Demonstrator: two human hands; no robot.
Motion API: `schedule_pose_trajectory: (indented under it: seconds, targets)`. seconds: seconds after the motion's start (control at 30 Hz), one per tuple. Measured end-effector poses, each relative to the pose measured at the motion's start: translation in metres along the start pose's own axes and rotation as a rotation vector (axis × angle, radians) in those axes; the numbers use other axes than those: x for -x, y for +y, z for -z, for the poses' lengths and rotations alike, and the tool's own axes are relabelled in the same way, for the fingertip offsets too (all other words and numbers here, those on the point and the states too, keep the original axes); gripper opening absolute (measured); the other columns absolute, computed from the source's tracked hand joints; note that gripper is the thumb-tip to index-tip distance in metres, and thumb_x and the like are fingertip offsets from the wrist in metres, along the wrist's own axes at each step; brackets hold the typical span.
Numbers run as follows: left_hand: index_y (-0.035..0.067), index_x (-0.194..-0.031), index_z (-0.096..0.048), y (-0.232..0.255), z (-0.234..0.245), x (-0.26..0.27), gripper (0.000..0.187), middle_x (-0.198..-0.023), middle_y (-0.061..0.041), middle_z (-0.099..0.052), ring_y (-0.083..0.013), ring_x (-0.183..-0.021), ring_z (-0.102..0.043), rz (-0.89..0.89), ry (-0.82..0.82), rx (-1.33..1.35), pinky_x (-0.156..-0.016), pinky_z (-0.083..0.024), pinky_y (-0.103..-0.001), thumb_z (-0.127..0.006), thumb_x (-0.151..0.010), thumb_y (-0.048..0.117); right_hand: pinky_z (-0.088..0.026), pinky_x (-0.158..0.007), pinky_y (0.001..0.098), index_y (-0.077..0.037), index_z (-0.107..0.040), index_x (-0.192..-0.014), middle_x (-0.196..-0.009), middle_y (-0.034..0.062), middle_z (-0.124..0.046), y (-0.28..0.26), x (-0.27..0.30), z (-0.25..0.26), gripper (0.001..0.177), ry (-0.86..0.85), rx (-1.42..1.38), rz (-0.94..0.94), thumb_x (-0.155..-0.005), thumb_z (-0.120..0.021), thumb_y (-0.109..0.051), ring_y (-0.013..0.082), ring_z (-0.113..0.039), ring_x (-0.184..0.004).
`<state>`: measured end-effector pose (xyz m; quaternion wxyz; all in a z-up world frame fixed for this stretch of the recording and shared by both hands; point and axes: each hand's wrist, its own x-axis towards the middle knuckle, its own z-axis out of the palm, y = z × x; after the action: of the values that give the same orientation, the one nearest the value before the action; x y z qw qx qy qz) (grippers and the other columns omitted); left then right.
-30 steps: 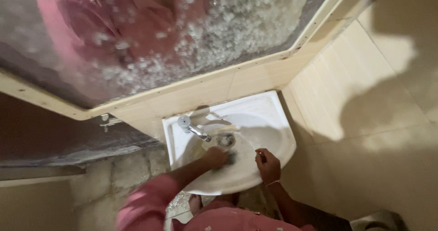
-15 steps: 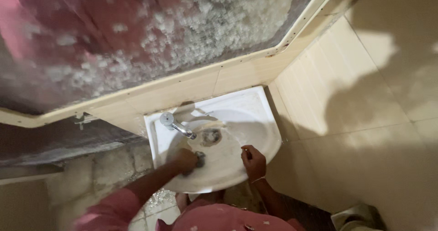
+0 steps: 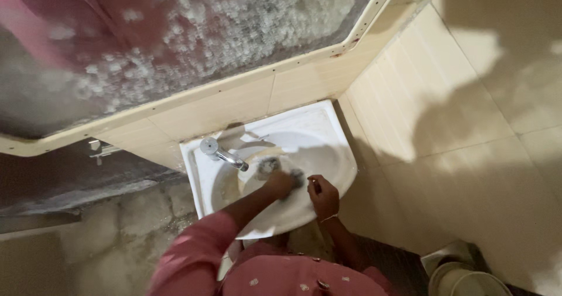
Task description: The person cleans a bathroom sink and faucet using a cloth and a grey pad.
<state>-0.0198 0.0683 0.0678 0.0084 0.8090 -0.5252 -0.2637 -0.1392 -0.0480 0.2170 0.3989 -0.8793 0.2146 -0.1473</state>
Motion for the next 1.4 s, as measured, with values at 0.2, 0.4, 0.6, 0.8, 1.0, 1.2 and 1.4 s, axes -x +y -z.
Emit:
schedule_pose_trajectory:
  seconds: [0.2,0.4,0.6,0.8,1.0,1.2,1.4]
  targets:
    - [0.018,-0.101,-0.074,-0.084,-0.057,0.126,0.016,-0.092,-0.012,-0.074,-0.0298,-0.084,-0.074,0.263,-0.172,-0.080,-0.064,-0.056,-0.048,-0.073,-0.085,0.021,-0.054,-0.059,0.0349,-0.008,-0.074,-0.101,-0.072,0.0104,-0.071,-0.009,0.000,0.002,0.012,0.001,0.014,0.015,-0.091,-0.070,-0.014,0.0193,-0.069,-0.061]
    - [0.017,-0.101,-0.075,-0.082,-0.038,0.052,0.017,-0.094,-0.011,-0.075,-0.0286,-0.085,-0.074,0.345,-0.063,-0.104,-0.064,-0.056,-0.046,-0.074,-0.085,0.023,-0.053,-0.059,0.0336,-0.008,-0.072,-0.103,-0.071,0.0072,-0.071,-0.011,0.000,0.006,0.011,0.010,0.007,0.066,-0.093,-0.068,-0.013,0.0177,-0.069,-0.062]
    - [0.017,-0.102,-0.076,-0.027,-0.040,0.036,0.019,-0.095,-0.010,-0.075,-0.0274,-0.087,-0.074,0.300,-0.126,-0.136,-0.065,-0.055,-0.045,-0.075,-0.084,0.024,-0.052,-0.059,0.0343,-0.009,-0.073,-0.102,-0.070,0.0086,-0.069,-0.007,0.001,0.002,0.012,-0.016,0.002,0.043,-0.092,-0.070,-0.014,0.0198,-0.067,-0.060]
    - [0.016,-0.102,-0.077,-0.068,-0.067,0.137,0.020,-0.097,-0.009,-0.076,-0.0262,-0.089,-0.074,0.356,-0.207,-0.138,-0.065,-0.055,-0.043,-0.076,-0.084,0.026,-0.052,-0.059,0.0375,-0.011,-0.073,-0.103,-0.071,0.0093,-0.069,-0.002,0.001,0.002,0.013,-0.047,0.048,0.011,-0.092,-0.071,-0.018,0.0224,-0.066,-0.060]
    - [0.016,-0.102,-0.078,-0.067,-0.039,0.075,0.022,-0.099,-0.008,-0.076,-0.0250,-0.091,-0.074,0.387,-0.166,-0.192,-0.066,-0.054,-0.042,-0.077,-0.084,0.028,-0.054,-0.061,0.0375,-0.012,-0.071,-0.104,-0.076,0.0090,-0.071,-0.004,0.002,0.002,0.013,-0.048,0.090,0.052,-0.092,-0.070,-0.018,0.0234,-0.069,-0.064]
    - [0.015,-0.103,-0.079,-0.027,-0.029,0.120,0.024,-0.100,-0.006,-0.077,-0.0238,-0.092,-0.074,0.280,-0.292,-0.235,-0.066,-0.054,-0.040,-0.078,-0.084,0.029,-0.055,-0.062,0.0377,-0.013,-0.072,-0.102,-0.078,0.0073,-0.072,0.003,0.001,0.000,0.011,-0.075,0.100,0.075,-0.094,-0.070,-0.020,0.0233,-0.071,-0.065]
    - [0.015,-0.102,-0.078,-0.020,0.013,0.183,0.033,-0.094,-0.005,-0.078,-0.0232,-0.088,-0.076,0.317,-0.197,-0.267,-0.071,-0.057,-0.037,-0.084,-0.078,0.038,-0.059,-0.079,0.0370,-0.014,-0.069,-0.114,-0.110,0.0081,-0.076,0.003,-0.012,-0.017,0.032,-0.278,0.062,0.316,-0.088,-0.074,-0.031,0.0254,-0.073,-0.097]
